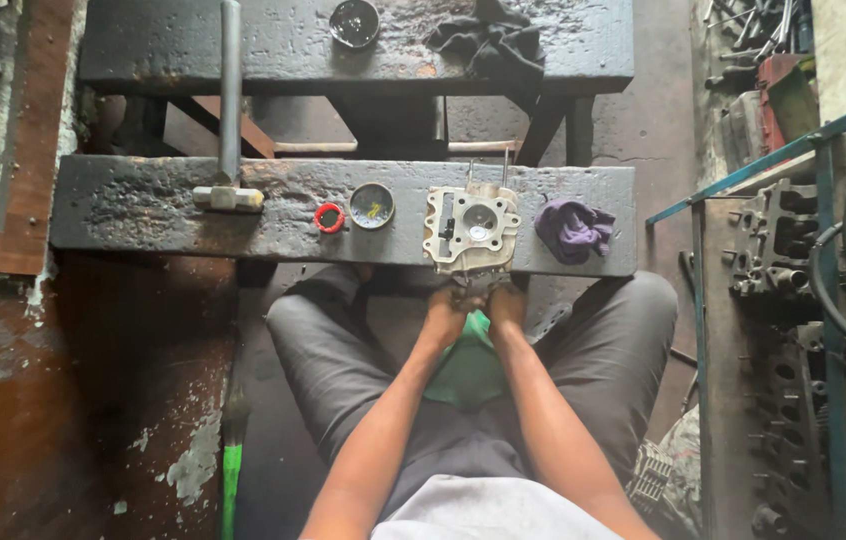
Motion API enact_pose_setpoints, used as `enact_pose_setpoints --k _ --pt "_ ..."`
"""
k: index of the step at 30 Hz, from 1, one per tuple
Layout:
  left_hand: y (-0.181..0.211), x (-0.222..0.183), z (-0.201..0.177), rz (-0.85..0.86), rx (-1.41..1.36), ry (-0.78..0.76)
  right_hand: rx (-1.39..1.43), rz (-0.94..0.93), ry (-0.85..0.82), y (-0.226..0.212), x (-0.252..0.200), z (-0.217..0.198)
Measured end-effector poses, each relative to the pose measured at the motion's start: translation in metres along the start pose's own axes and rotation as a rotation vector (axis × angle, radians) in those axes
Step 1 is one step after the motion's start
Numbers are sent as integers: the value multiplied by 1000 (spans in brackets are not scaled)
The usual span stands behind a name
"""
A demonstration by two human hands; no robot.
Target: The person applies a substance from a small container to an engine cylinder head and rubs it in with a green cloth.
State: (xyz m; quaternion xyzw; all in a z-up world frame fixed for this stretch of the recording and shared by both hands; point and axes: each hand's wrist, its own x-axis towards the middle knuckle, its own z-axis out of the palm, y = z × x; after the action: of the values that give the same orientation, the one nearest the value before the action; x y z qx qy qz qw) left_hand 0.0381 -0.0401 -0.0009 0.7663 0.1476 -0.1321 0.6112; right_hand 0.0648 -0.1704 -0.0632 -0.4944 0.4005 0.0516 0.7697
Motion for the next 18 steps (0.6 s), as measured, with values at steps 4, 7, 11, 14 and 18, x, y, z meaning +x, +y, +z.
enact_pose_setpoints --k 4,7,11,14,18 --pt "0 -9 3 103 -20 110 -186 -29 61 -14 -5 6" --pt "-36 -23 6 -116 -449 -95 -110 -86 -3 1 22 15" --pt "-84 36 15 -369 -311 -82 -76 50 -160 85 -9 31" --pt "-99 49 6 -248 -160 -160 -43 118 -178 94 -12 28" --pt "-116 -11 21 -114 -588 -276 -58 -80 -93 37 54 18"
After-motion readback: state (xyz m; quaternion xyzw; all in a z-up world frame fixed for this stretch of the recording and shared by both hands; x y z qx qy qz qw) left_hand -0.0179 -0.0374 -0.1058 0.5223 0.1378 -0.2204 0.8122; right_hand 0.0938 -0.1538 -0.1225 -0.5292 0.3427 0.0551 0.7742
